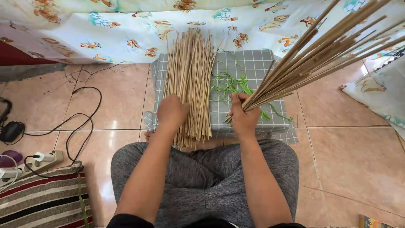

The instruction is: Bundling and tying thin wooden sticks with green plastic strips while sitting on the floor.

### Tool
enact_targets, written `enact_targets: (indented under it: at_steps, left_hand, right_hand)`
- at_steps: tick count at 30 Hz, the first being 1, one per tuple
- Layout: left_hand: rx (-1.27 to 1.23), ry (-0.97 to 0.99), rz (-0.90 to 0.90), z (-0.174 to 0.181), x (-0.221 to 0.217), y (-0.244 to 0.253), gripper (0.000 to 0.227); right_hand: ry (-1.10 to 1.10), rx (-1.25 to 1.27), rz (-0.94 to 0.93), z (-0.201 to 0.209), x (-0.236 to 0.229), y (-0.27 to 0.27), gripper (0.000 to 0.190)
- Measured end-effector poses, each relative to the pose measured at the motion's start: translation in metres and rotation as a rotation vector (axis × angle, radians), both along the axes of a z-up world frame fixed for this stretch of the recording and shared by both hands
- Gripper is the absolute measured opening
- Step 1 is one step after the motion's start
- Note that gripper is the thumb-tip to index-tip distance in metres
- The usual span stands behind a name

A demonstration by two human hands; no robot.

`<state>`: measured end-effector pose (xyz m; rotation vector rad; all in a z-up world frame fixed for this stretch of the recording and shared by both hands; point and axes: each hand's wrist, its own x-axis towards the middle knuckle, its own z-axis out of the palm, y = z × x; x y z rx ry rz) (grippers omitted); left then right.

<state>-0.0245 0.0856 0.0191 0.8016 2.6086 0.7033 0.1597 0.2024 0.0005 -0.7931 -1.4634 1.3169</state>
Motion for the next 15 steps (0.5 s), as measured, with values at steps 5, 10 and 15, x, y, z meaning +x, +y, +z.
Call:
enact_targets:
  at_steps: [5, 10, 15]
  left_hand:
    - [0.112, -0.054, 0.03, 0.0, 0.0, 0.002, 0.041]
    - [0.244, -0.194, 0.074, -0.023, -0.014, 0.003, 0.064]
    - [0.185, -0.201, 0.061, 0.001, 0.004, 0.0, 0.071]
  right_hand:
    - [0.009, -0.022, -0.024, 0.001, 0.001, 0.003, 0.019]
    - [0.027, -0.026, -0.047, 0.007, 0.003, 0.003, 0.019]
    - [0.038, -0.037, -0.012, 0.011, 0.005, 0.003, 0.021]
